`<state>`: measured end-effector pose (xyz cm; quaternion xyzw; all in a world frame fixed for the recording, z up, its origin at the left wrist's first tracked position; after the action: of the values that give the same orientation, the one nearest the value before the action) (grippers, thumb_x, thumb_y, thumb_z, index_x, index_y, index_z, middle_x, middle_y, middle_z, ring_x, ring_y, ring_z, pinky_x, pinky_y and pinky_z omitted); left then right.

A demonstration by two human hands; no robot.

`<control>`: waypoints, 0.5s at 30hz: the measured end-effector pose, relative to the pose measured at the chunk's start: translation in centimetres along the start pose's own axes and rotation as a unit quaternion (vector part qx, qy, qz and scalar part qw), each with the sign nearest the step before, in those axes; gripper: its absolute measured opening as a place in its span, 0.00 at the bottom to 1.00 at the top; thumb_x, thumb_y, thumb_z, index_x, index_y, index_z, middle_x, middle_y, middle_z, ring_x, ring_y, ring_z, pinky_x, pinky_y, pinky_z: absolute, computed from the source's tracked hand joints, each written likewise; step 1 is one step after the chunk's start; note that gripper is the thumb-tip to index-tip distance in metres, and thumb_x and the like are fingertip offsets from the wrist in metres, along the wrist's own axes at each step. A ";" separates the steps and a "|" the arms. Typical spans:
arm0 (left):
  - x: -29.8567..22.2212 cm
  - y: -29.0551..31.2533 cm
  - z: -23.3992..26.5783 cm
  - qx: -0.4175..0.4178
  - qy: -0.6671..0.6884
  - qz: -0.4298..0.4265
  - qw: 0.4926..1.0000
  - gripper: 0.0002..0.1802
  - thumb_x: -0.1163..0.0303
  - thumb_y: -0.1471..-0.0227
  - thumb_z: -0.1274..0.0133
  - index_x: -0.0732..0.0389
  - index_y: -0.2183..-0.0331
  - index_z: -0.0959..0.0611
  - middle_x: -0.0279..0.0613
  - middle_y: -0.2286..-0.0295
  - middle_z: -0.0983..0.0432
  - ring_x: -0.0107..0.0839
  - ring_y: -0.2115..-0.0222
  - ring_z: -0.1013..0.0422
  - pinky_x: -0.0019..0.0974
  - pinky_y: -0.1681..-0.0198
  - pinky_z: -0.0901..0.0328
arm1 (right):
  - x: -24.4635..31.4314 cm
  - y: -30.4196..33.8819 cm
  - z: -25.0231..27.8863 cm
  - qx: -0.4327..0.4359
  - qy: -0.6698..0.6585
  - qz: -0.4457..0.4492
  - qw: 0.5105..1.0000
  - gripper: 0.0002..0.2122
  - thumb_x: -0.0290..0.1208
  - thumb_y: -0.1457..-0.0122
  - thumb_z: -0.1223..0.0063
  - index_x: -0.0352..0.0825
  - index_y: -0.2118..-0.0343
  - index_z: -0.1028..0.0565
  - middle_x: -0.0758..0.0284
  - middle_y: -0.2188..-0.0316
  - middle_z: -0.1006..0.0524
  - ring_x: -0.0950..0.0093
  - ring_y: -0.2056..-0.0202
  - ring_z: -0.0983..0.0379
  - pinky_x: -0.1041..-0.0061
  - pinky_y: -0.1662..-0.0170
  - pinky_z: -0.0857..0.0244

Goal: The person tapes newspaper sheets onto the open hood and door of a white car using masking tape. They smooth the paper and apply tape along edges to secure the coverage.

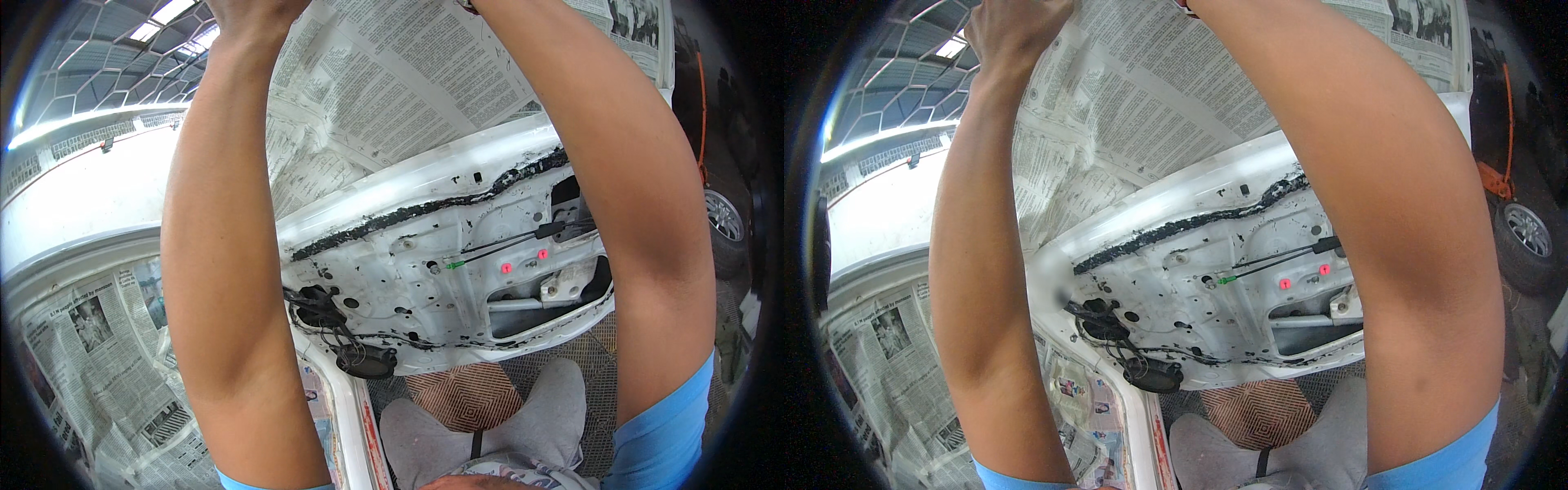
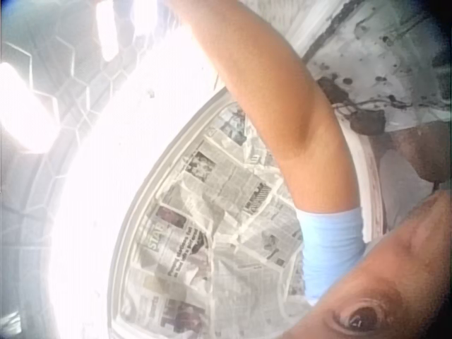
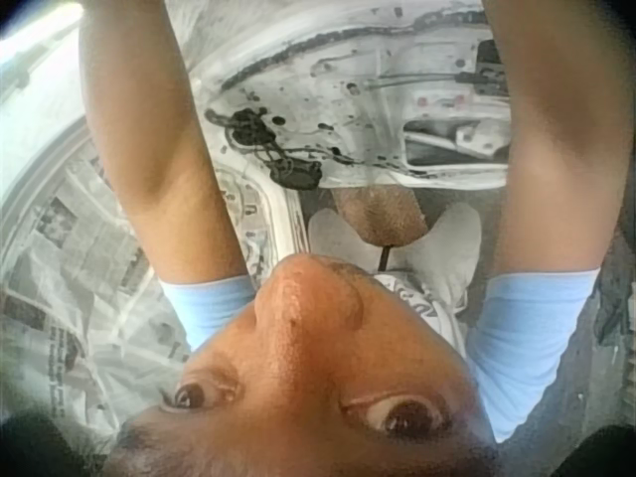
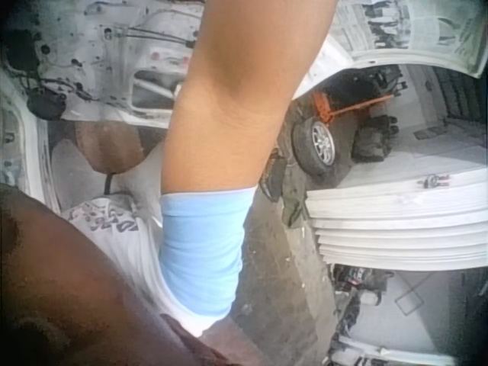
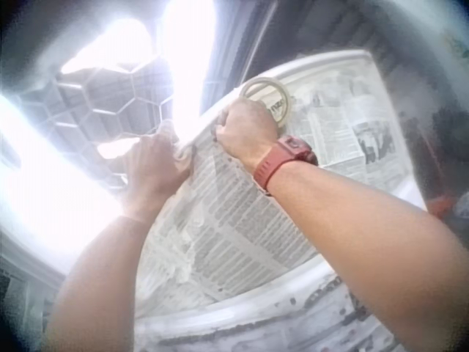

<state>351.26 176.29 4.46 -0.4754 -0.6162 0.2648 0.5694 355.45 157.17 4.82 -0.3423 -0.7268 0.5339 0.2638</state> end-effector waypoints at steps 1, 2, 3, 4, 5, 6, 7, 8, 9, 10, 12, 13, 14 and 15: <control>-0.1 0.1 0.1 0.001 -0.001 0.002 1.000 0.18 0.59 0.46 0.34 0.63 0.61 0.18 0.57 0.72 0.16 0.59 0.68 0.17 0.59 0.62 0.26 | 0.0 0.0 0.0 0.002 0.002 -0.008 1.000 0.08 0.34 0.46 0.34 0.35 0.71 0.12 0.51 0.69 0.14 0.53 0.63 0.15 0.56 0.54 0.23; -0.2 0.1 0.1 0.002 -0.002 0.004 1.000 0.18 0.59 0.46 0.34 0.63 0.61 0.18 0.57 0.72 0.16 0.59 0.68 0.17 0.59 0.62 0.26 | -0.1 0.1 0.0 0.004 0.004 -0.003 1.000 0.08 0.34 0.46 0.34 0.35 0.71 0.12 0.51 0.69 0.14 0.52 0.63 0.15 0.56 0.54 0.23; -0.3 0.1 0.1 0.006 -0.004 0.009 1.000 0.18 0.59 0.46 0.34 0.63 0.61 0.18 0.56 0.72 0.16 0.59 0.68 0.17 0.59 0.62 0.26 | -0.1 0.1 0.0 0.005 0.007 0.001 1.000 0.08 0.34 0.45 0.35 0.35 0.71 0.12 0.51 0.69 0.14 0.52 0.62 0.15 0.55 0.54 0.23; -0.3 0.1 0.2 0.011 -0.007 0.015 1.000 0.18 0.59 0.46 0.35 0.63 0.61 0.18 0.56 0.72 0.15 0.59 0.68 0.17 0.59 0.62 0.26 | -0.1 0.1 -0.1 0.007 0.009 0.005 1.000 0.08 0.34 0.45 0.35 0.35 0.70 0.11 0.50 0.69 0.14 0.52 0.62 0.15 0.55 0.54 0.23; -0.3 0.1 0.2 0.016 -0.009 0.020 1.000 0.18 0.59 0.47 0.35 0.63 0.61 0.18 0.56 0.72 0.15 0.59 0.68 0.17 0.59 0.62 0.25 | -0.1 0.1 -0.2 0.003 0.017 -0.003 1.000 0.08 0.34 0.45 0.36 0.35 0.70 0.11 0.51 0.69 0.14 0.52 0.62 0.15 0.55 0.53 0.23; -0.5 0.1 0.2 0.009 -0.012 0.015 1.000 0.18 0.60 0.47 0.35 0.63 0.61 0.18 0.56 0.72 0.15 0.59 0.68 0.17 0.59 0.62 0.25 | 0.0 0.1 -0.3 -0.001 0.025 -0.011 1.000 0.08 0.34 0.44 0.36 0.35 0.70 0.11 0.51 0.69 0.14 0.52 0.62 0.15 0.55 0.53 0.22; -0.4 0.1 0.1 0.002 -0.015 0.012 1.000 0.18 0.60 0.47 0.35 0.64 0.61 0.18 0.57 0.72 0.15 0.59 0.69 0.17 0.59 0.62 0.25 | 0.0 0.1 -0.3 -0.004 0.033 -0.018 0.999 0.09 0.34 0.44 0.37 0.35 0.70 0.11 0.51 0.68 0.14 0.52 0.62 0.15 0.54 0.53 0.22; -0.4 0.1 -0.1 -0.005 -0.018 0.008 1.000 0.18 0.60 0.48 0.35 0.64 0.61 0.17 0.57 0.72 0.15 0.59 0.69 0.17 0.59 0.62 0.25 | -0.1 0.1 -0.4 -0.011 0.046 -0.013 0.999 0.09 0.34 0.43 0.37 0.35 0.70 0.11 0.51 0.68 0.14 0.52 0.61 0.15 0.54 0.53 0.23; -0.4 0.1 -0.2 -0.004 -0.010 0.007 1.000 0.19 0.61 0.48 0.35 0.64 0.60 0.17 0.57 0.72 0.15 0.59 0.69 0.17 0.59 0.61 0.25 | -0.2 0.0 -0.6 -0.017 0.060 -0.007 0.998 0.09 0.34 0.43 0.38 0.36 0.69 0.11 0.51 0.67 0.14 0.51 0.60 0.15 0.53 0.52 0.23; -0.4 0.1 -0.5 -0.001 -0.001 0.008 1.000 0.19 0.61 0.48 0.35 0.64 0.59 0.17 0.58 0.72 0.15 0.60 0.69 0.17 0.59 0.61 0.25 | -0.1 0.1 -0.6 -0.021 0.074 -0.001 0.997 0.09 0.35 0.43 0.38 0.36 0.69 0.11 0.50 0.67 0.14 0.51 0.60 0.15 0.52 0.52 0.23; -0.4 0.1 -0.9 0.002 0.016 0.001 1.000 0.20 0.61 0.48 0.35 0.65 0.58 0.17 0.58 0.71 0.15 0.60 0.68 0.18 0.60 0.60 0.25 | 0.0 0.8 0.0 -0.063 0.124 0.031 0.990 0.09 0.36 0.42 0.37 0.37 0.69 0.12 0.51 0.67 0.14 0.50 0.59 0.16 0.51 0.52 0.23; -0.1 0.0 -0.6 0.008 0.014 -0.010 1.000 0.21 0.61 0.48 0.35 0.65 0.57 0.17 0.59 0.72 0.15 0.60 0.68 0.18 0.60 0.60 0.25 | 0.5 1.2 0.2 -0.083 0.139 0.041 0.986 0.09 0.36 0.42 0.37 0.37 0.69 0.12 0.51 0.67 0.14 0.49 0.59 0.17 0.50 0.53 0.23; 0.2 -0.1 -0.1 0.016 0.013 -0.021 1.000 0.21 0.61 0.48 0.35 0.66 0.57 0.17 0.59 0.72 0.16 0.61 0.67 0.18 0.60 0.60 0.25 | 0.7 1.4 0.3 -0.091 0.143 0.061 0.984 0.09 0.37 0.42 0.37 0.37 0.69 0.13 0.52 0.67 0.15 0.49 0.59 0.17 0.50 0.53 0.23; 0.7 -0.4 0.6 0.033 -0.002 -0.046 0.998 0.22 0.62 0.47 0.35 0.66 0.55 0.17 0.59 0.69 0.15 0.59 0.65 0.17 0.58 0.59 0.24 | 0.9 1.6 0.4 -0.100 0.146 0.080 0.981 0.09 0.37 0.41 0.38 0.37 0.68 0.14 0.52 0.68 0.15 0.49 0.60 0.17 0.50 0.53 0.23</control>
<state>350.70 176.91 5.00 -0.4271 -0.6294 0.2591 0.5952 354.91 157.91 3.22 -0.4978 -0.7005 0.4223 0.2883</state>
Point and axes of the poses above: each hand's wrist, its own y-axis away from the middle knuckle, its own z-axis out of the back of the hand, x = y × z, the point moved 2 cm from there along -y, towards the middle knuckle
